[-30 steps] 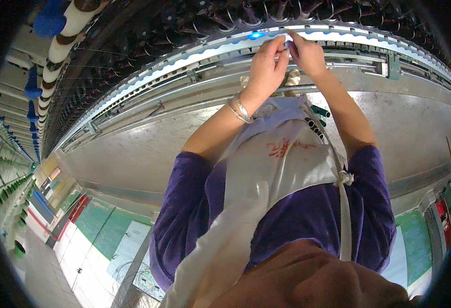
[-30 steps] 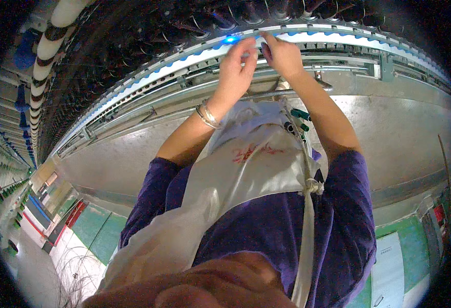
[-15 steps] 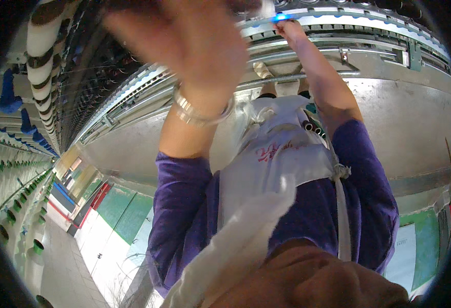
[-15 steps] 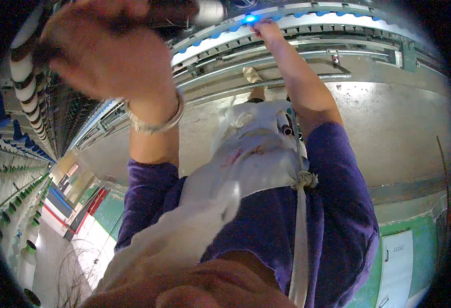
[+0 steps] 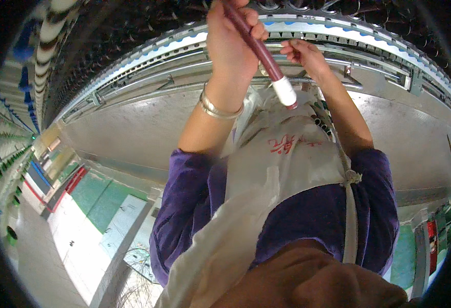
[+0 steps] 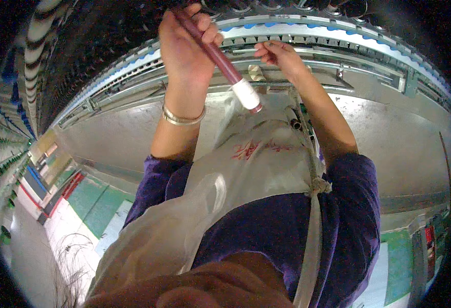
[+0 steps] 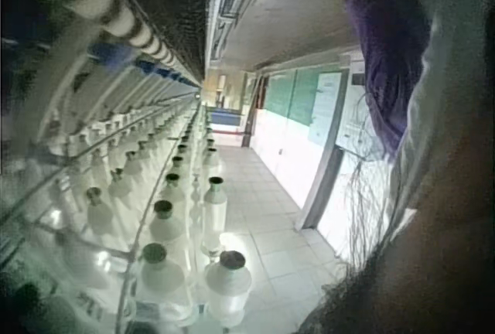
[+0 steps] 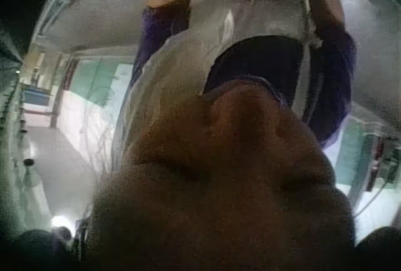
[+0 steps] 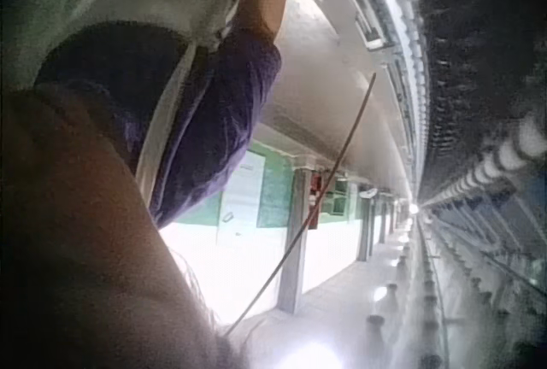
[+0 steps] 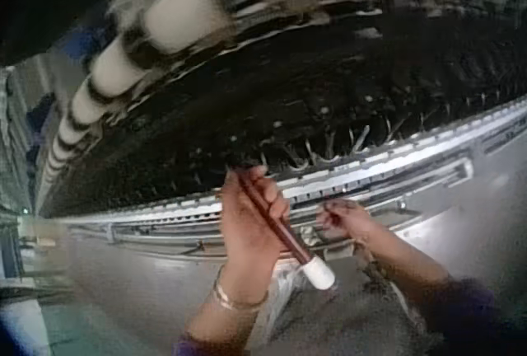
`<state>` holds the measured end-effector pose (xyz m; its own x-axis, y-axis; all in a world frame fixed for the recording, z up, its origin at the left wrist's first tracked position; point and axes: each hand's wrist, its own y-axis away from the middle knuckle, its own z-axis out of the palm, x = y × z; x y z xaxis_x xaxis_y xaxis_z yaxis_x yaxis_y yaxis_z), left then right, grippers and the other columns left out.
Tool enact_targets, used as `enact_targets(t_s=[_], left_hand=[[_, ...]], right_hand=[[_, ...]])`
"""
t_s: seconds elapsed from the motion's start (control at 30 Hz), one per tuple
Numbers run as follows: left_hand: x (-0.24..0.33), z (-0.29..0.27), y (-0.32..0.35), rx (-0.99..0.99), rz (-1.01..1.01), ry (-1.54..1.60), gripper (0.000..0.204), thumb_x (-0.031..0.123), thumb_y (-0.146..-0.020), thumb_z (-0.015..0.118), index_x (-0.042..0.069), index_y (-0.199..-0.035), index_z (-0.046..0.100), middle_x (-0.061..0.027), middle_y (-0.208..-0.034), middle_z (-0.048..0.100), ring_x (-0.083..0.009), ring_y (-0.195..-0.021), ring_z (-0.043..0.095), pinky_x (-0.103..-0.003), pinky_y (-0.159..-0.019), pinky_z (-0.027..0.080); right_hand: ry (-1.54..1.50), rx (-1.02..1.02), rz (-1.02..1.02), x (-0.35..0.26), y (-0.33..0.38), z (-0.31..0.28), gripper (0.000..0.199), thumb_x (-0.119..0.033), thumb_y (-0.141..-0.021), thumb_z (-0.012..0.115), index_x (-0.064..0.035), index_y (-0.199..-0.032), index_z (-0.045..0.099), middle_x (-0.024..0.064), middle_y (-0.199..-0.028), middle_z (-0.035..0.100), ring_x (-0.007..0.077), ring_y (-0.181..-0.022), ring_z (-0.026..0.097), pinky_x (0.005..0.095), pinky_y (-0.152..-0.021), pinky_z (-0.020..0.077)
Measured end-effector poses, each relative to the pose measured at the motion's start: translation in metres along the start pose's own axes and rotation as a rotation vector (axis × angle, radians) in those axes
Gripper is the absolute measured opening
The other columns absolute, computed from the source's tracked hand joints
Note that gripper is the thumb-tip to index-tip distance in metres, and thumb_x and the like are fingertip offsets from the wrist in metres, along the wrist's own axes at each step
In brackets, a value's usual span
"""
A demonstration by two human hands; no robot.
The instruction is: The person tends a ring spinning machine in a textile mill. They wipe the machine rail with a cloth, remove empty yarn bobbins from spindles, mount full white yarn bobbins onto the spindles, and carry collected bobbins along the machine aisle.
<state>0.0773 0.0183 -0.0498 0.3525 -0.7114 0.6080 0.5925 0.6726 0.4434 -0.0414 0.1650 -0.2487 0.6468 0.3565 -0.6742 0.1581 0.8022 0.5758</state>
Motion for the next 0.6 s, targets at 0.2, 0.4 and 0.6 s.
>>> enact_targets(t_s=[0.2,0.4,0.6], left_hand=[[0.006,0.002,-0.003,-0.059,-0.091,0.135,0.030,0.040,-0.097,0.054,0.010,-0.096,0.057,-0.0007,-0.071,0.052,-0.0141,-0.061,0.049,-0.028,-0.059,0.041],[0.009,0.008,-0.001,-0.148,-0.211,0.080,0.023,0.030,-0.095,0.061,0.008,-0.097,0.059,-0.0031,-0.075,0.059,-0.0164,-0.066,0.056,-0.032,-0.060,0.048],[-0.007,0.008,0.015,-0.407,-0.362,-0.205,0.037,0.042,-0.094,0.056,0.005,-0.098,0.061,-0.0017,-0.068,0.055,-0.0113,-0.061,0.052,-0.026,-0.053,0.041]], right_hand=[[0.464,-0.216,-0.394,-0.083,0.108,0.084,0.059,-0.047,-0.103,0.033,0.0026,-0.105,0.065,0.0073,-0.091,0.066,0.0181,-0.082,0.059,0.0314,-0.077,0.0475],[0.977,-0.235,-0.825,-0.113,0.129,0.110,0.027,-0.021,-0.100,0.048,-0.0014,-0.083,0.052,0.0096,-0.074,0.049,0.0248,-0.070,0.049,0.0331,-0.067,0.0426],[-0.030,-0.282,-0.681,-0.129,0.156,0.122,0.021,-0.024,-0.099,0.050,-0.0112,-0.083,0.045,0.0003,-0.077,0.040,0.0145,-0.074,0.040,0.0323,-0.080,0.0425]])
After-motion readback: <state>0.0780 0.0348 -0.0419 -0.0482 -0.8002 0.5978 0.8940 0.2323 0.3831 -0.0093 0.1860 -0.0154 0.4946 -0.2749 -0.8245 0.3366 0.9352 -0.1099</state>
